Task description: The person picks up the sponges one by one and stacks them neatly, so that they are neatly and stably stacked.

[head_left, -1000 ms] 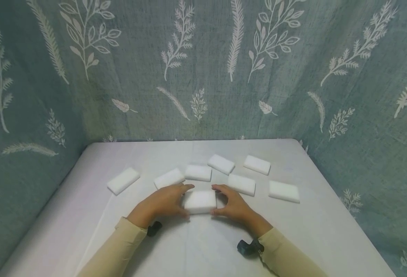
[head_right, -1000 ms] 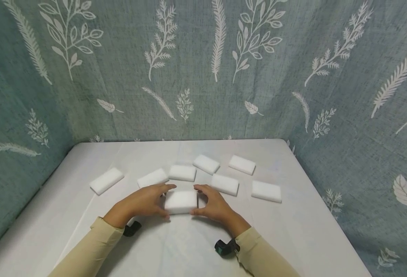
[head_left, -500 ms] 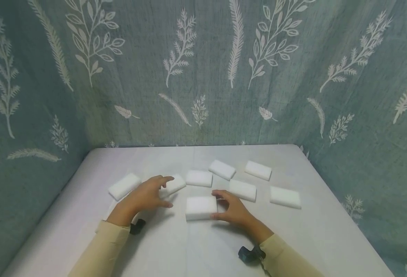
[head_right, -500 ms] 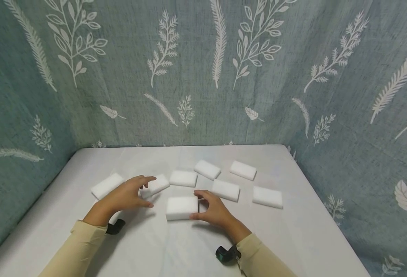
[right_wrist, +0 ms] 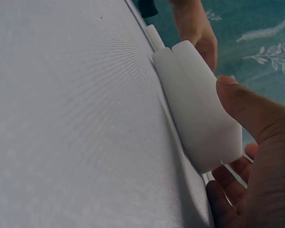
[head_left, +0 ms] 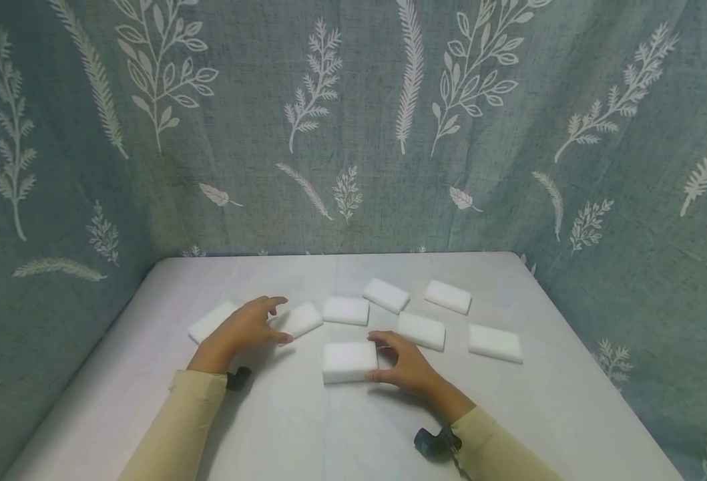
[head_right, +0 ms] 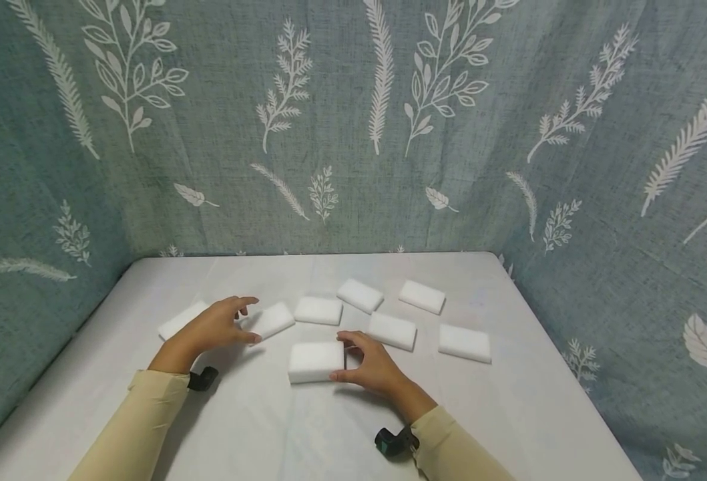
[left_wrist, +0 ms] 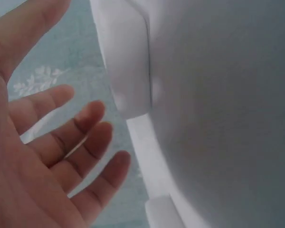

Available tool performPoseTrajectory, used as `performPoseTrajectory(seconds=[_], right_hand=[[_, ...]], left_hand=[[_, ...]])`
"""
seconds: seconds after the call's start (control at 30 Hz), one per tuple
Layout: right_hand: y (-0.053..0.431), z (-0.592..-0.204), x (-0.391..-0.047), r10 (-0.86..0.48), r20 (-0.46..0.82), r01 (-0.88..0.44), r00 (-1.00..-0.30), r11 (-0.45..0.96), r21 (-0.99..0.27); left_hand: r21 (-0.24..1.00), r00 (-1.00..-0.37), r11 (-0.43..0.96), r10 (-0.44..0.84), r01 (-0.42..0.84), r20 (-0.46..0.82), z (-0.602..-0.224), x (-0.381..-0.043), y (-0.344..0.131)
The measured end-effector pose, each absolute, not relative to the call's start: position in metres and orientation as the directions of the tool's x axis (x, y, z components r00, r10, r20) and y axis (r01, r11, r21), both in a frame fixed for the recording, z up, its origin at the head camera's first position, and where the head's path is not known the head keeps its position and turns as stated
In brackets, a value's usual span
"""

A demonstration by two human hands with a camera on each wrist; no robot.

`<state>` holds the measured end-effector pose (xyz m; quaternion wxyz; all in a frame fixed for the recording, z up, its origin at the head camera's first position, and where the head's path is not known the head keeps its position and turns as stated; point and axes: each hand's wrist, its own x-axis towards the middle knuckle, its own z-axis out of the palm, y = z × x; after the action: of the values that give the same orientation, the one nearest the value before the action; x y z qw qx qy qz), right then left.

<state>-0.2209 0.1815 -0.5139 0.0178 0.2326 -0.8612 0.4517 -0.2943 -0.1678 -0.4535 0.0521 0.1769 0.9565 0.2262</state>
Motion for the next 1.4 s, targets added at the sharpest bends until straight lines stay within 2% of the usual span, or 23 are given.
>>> performPoseTrajectory(seconds=[0.43, 0.83, 1.4], right_hand=[[0.178, -0.511, -0.215, -0.412, 0.243, -0.436, -0.878, 0.478, -0.763], [0.176, -0.506, -0.222, -0.425, 0.251, -0.457, -0.870, 0.500, -0.736], [0.180, -0.509, -0.219, -0.397, 0.196, -0.406, -0.897, 0.561, -0.722]], left_hand=[[0.432, -0.930, 0.853, 0.359, 0.294, -0.077, -0.469, -0.299, -0.170], [0.464, -0.942, 0.847, 0.327, 0.258, -0.073, -0.458, -0.298, -0.175], [0.433, -0.913, 0.822, 0.408, 0.370, 0.004, -0.455, -0.279, -0.175]])
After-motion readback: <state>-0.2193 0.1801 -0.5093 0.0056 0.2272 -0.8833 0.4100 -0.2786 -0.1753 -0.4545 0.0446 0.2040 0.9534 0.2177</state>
